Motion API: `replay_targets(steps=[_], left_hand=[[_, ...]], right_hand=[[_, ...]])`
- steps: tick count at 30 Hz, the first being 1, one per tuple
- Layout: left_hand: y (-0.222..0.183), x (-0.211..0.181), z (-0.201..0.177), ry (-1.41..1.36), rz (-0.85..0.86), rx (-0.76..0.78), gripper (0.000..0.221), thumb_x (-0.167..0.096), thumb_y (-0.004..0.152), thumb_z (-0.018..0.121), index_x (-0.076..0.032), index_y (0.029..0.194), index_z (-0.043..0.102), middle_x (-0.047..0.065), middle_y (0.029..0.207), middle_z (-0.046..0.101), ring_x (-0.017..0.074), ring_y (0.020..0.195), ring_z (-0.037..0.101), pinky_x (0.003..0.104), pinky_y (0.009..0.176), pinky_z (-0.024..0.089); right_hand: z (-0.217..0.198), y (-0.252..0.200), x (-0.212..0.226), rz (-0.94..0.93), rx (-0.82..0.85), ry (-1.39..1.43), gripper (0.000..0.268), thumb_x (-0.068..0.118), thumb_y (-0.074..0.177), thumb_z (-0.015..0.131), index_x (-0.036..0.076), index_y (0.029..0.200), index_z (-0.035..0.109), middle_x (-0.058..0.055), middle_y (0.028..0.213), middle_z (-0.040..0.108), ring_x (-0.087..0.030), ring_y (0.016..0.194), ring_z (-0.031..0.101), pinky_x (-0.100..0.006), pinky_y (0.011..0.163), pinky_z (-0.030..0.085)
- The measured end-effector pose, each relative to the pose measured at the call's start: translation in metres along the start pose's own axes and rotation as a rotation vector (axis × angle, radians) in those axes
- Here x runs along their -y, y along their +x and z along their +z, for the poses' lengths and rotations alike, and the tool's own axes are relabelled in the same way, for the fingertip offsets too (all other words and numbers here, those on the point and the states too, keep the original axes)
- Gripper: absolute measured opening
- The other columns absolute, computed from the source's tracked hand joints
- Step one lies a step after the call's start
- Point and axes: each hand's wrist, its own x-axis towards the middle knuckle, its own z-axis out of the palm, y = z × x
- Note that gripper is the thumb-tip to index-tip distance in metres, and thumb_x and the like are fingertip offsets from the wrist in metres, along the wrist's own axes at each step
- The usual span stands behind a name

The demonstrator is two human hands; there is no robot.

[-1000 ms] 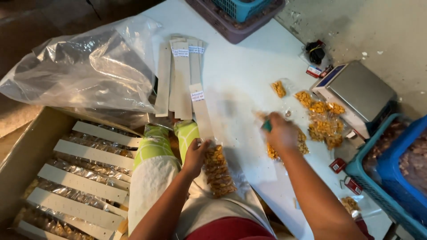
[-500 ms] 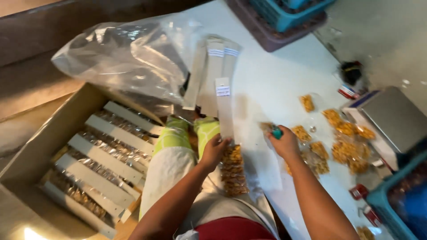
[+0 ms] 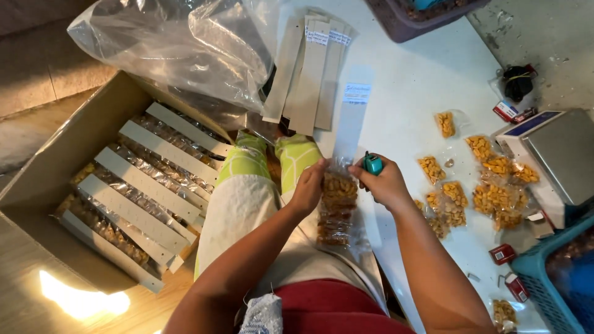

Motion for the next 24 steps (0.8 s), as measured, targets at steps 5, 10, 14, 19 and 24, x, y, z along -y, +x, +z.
replay_targets(steps=[5, 10, 14, 19, 24], left_hand=[[0.004, 0.026, -0.003, 0.253, 0.077, 0.005, 0.037, -0.034, 0.108, 0.056, -0.009, 0.13, 0.069, 0.016, 0.122, 0.072, 0.0287, 0.125, 0.062, 0.047, 0.108, 0.047], [-0.012, -0.003, 0.011, 0.417, 0.143, -0.025, 0.039, -0.03, 0.105, 0.055, -0.015, 0.139, 0.064, 0.015, 0.124, 0.073, 0.0376, 0.117, 0.066, 0.05, 0.102, 0.051], [-0.017, -0.013, 0.019, 0.483, 0.175, 0.012, 0.044, -0.025, 0.103, 0.052, -0.023, 0.147, 0.057, 0.015, 0.126, 0.072, 0.0412, 0.117, 0.065, 0.053, 0.106, 0.05], [-0.024, -0.017, 0.027, 0.558, 0.267, 0.044, 0.048, -0.022, 0.104, 0.051, -0.031, 0.151, 0.052, 0.014, 0.128, 0.072, 0.0391, 0.115, 0.066, 0.05, 0.1, 0.055], [-0.015, -0.002, 0.028, 0.551, 0.09, 0.011, 0.051, -0.014, 0.093, 0.057, -0.023, 0.144, 0.06, 0.018, 0.125, 0.072, 0.0428, 0.116, 0.065, 0.052, 0.103, 0.052]], right_hand=[[-0.004, -0.004, 0.003, -0.003, -0.008, -0.021, 0.021, 0.016, 0.083, 0.086, 0.003, 0.09, 0.072, -0.012, 0.061, 0.067, -0.019, 0.058, 0.067, -0.029, 0.05, 0.052], [0.002, 0.016, 0.015, 0.129, -0.355, 0.152, 0.015, 0.03, 0.096, 0.064, 0.017, 0.091, 0.071, -0.008, 0.066, 0.069, -0.018, 0.054, 0.067, -0.032, 0.042, 0.052], [0.023, 0.019, 0.06, 0.1, -0.527, 0.849, 0.039, 0.044, 0.085, 0.078, 0.01, 0.09, 0.06, -0.011, 0.07, 0.064, -0.023, 0.061, 0.067, -0.037, 0.055, 0.056], [0.042, 0.036, 0.034, 0.127, -0.5, 1.051, 0.052, 0.059, 0.089, 0.053, 0.012, 0.068, 0.054, -0.01, 0.054, 0.055, -0.022, 0.047, 0.056, -0.033, 0.052, 0.054], [0.019, 0.056, 0.009, 0.209, -0.443, 1.058, 0.038, 0.054, 0.078, 0.072, 0.017, 0.073, 0.064, -0.009, 0.059, 0.062, -0.021, 0.047, 0.058, -0.032, 0.045, 0.049]])
